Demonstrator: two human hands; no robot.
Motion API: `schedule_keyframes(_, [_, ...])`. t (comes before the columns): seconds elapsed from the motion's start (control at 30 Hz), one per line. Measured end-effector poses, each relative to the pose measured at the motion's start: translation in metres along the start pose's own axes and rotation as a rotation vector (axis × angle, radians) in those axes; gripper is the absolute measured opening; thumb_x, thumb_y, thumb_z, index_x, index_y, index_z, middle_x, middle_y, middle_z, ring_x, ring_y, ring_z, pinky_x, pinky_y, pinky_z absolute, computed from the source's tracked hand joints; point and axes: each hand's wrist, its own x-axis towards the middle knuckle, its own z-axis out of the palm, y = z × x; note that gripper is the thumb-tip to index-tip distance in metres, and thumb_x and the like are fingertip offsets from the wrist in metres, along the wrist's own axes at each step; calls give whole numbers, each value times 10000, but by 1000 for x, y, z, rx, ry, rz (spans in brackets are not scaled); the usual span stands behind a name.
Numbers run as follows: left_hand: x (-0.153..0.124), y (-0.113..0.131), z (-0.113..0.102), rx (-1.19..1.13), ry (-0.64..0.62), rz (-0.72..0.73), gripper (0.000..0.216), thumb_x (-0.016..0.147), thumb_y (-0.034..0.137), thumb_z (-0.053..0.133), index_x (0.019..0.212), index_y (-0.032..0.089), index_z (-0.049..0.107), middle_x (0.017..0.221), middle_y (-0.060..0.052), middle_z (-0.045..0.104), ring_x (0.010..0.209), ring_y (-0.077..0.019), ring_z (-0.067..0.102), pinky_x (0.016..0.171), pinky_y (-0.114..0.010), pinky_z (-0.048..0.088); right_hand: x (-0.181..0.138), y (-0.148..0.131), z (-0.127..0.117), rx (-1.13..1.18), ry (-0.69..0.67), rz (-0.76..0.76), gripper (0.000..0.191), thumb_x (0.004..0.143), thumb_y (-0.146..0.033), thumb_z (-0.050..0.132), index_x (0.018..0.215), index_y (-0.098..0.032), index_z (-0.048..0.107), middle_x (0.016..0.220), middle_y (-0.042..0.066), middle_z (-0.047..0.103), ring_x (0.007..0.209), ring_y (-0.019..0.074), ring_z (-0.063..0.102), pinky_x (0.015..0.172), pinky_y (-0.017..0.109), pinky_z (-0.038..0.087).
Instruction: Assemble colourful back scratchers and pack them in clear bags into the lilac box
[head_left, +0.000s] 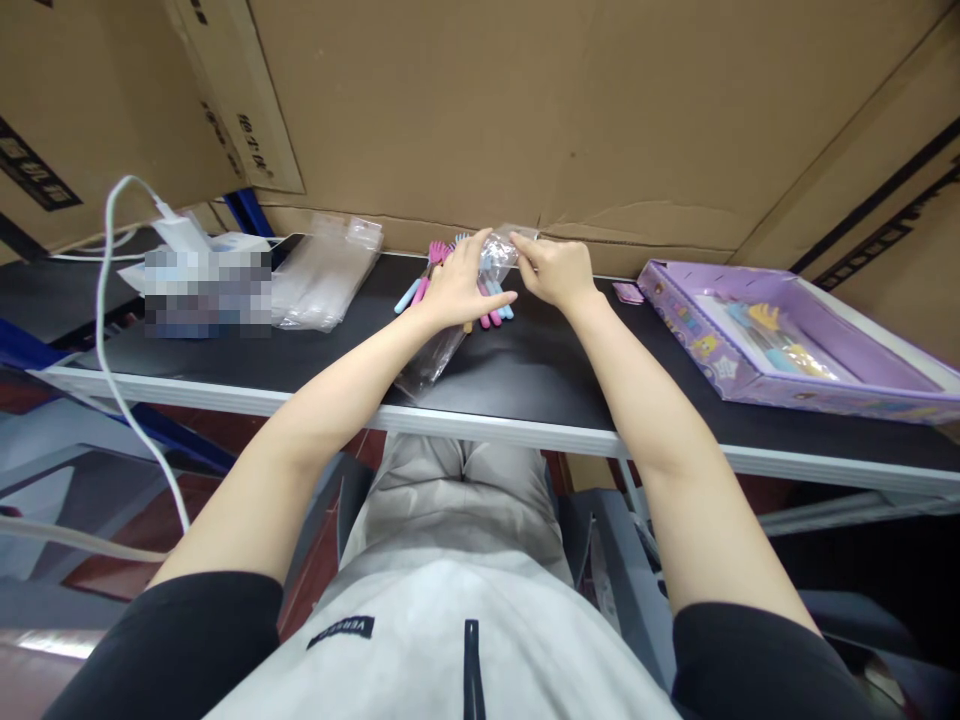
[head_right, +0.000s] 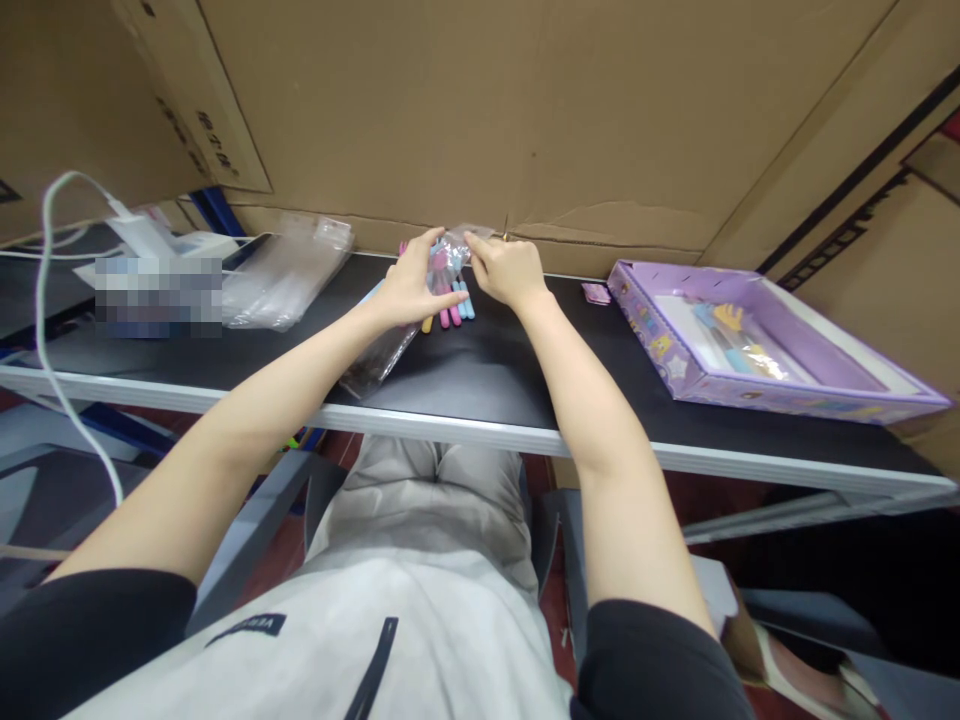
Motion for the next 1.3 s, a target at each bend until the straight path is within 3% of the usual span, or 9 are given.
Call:
schedule_keyframes(0.23, [-4,14,-7,35,-49,58,818,860,334,708,1624,266,421,1557,-155,519,1443,-389,508,1266,-594,359,2,19,7,-7,18,192,560,1069,-277,388,1571,-154,604,1247,197,768,1107,336,718,928,442,518])
schedule_keyframes(0.4, [-6,27,-11,82,-53,-17,750,897,260,657,1623,278,467,1451,-151,572,1395,-386,536,1242,-585,374,0,25,6,1,-20,291,606,1104,-318,314,1649,-115,484,1282,216,745,1143,329,700,978,435,525])
schedule_keyframes(0.5, [-3,30,-26,172,-26,-101,703,949,331,638,1630,289,470,1501,-175,534,1450,-443,461,1236,-634,341,-1,23,1,3,-85,366,663,1105,-323,316,1710,-54,324,1314,252,721,1173,343,696,997,438,528])
schedule_keyframes(0.57, [2,30,-45,261,1,-178,697,981,410,601,1652,311,441,1554,-177,495,1478,-475,401,1224,-669,329,-2,22,2,11,-134,397,676,1090,-296,351,1714,-40,301,1329,269,710,1198,359,694,1014,452,530])
schedule_keyframes(0.73, [11,23,-109,516,-1,-498,723,1028,535,452,1715,341,340,1633,-156,431,1500,-455,345,1221,-643,330,-6,24,15,-3,-381,462,547,1058,-243,434,1545,-46,584,1405,275,680,1307,391,665,1079,467,524])
schedule_keyframes(0.9, [-5,-13,-153,657,-213,-792,747,1073,514,321,1750,212,233,1766,-185,232,1586,-417,220,1253,-641,245,-9,25,28,-17,-617,475,530,1084,-289,449,1526,-44,610,1553,241,592,1427,354,599,1148,427,499])
schedule_keyframes(1.0, [-18,-45,-166,672,-300,-932,800,1056,546,326,1742,146,231,1803,-200,137,1624,-438,171,1266,-625,212,-9,24,32,-7,-658,472,537,1091,-269,389,1516,-34,619,1553,240,593,1437,350,593,1152,421,497])
schedule_keyframes(1.1, [-27,-66,-172,669,-346,-995,997,958,746,356,1734,130,245,1812,-211,125,1632,-462,172,1260,-636,219,-8,23,33,-5,-663,464,540,1074,-237,373,1500,-29,632,1526,252,611,1421,357,606,1135,419,508])
schedule_keyframes(1.3, [-30,-67,-173,677,-397,-1016,1404,679,966,477,1726,64,229,1811,-266,78,1653,-506,116,1279,-626,184,-9,23,31,-13,-663,447,550,1069,-224,356,1501,-28,633,1519,260,614,1417,349,613,1136,416,512])
